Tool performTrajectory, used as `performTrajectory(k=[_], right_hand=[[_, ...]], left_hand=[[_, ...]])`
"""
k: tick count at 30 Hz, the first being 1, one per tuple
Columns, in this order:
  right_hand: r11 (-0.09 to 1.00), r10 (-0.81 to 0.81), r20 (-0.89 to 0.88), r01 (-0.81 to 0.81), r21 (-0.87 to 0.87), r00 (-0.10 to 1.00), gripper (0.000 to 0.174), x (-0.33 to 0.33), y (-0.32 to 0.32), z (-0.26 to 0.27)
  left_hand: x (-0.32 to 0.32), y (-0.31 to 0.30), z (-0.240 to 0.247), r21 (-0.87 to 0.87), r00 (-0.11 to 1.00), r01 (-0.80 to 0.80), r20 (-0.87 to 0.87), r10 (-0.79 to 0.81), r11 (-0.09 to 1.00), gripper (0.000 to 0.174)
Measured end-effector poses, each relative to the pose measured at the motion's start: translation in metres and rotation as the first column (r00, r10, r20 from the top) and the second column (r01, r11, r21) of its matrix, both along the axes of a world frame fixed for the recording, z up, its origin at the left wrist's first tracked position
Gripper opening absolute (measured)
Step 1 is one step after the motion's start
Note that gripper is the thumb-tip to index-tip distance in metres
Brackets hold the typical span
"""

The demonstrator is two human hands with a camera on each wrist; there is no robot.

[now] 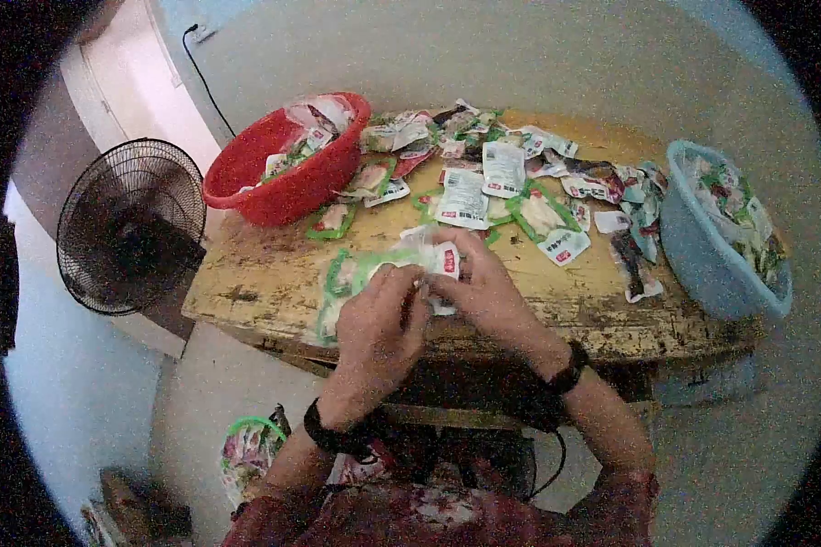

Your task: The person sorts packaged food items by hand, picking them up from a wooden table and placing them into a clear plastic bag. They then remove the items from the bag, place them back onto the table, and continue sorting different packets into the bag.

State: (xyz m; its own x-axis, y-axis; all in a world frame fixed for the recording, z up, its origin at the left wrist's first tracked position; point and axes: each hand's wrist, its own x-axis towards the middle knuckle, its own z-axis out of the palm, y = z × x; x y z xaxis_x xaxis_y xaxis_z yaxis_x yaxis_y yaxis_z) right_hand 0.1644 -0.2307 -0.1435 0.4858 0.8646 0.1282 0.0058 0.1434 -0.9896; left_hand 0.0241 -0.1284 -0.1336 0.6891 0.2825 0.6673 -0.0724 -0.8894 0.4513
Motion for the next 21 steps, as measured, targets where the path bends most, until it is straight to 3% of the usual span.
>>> performTrajectory(k=[4,7,13,17,19,21], right_hand=[[0.983,0.168,-0.114,-0.157,0.093,0.979,0.068,0.003,0.018,-0.005],[0.983,0.173,0.045,-0.176,0.059,0.984,0.075,-0.002,0.022,0.000],[0.997,0.032,0.222,-0.015,-0.080,0.974,0.089,-0.005,0.021,-0.013],[0.997,-0.075,0.470,0.053,0.060,0.879,0.074,-0.012,0.026,-0.012],[0.984,-0.176,0.650,0.111,0.140,0.739,0.066,-0.004,0.036,-0.019],[0.989,-0.149,0.516,0.122,0.087,0.844,0.060,-0.004,0.043,-0.019]], left_hand=[[-0.001,0.006,0.001,-0.064,0.999,0.009,0.047,-0.006,0.998,0.023],[-0.003,0.010,-0.005,-0.134,0.996,0.022,0.089,-0.010,0.991,0.025],[-0.007,0.013,-0.013,-0.261,0.998,0.043,0.048,-0.032,0.964,0.025],[-0.001,0.008,-0.014,-0.235,0.986,0.109,0.145,-0.076,0.966,0.024],[0.001,0.007,-0.013,-0.250,0.983,0.132,0.158,-0.094,0.959,0.023],[0.006,0.010,-0.012,-0.233,0.979,0.118,0.187,-0.074,0.965,0.024]])
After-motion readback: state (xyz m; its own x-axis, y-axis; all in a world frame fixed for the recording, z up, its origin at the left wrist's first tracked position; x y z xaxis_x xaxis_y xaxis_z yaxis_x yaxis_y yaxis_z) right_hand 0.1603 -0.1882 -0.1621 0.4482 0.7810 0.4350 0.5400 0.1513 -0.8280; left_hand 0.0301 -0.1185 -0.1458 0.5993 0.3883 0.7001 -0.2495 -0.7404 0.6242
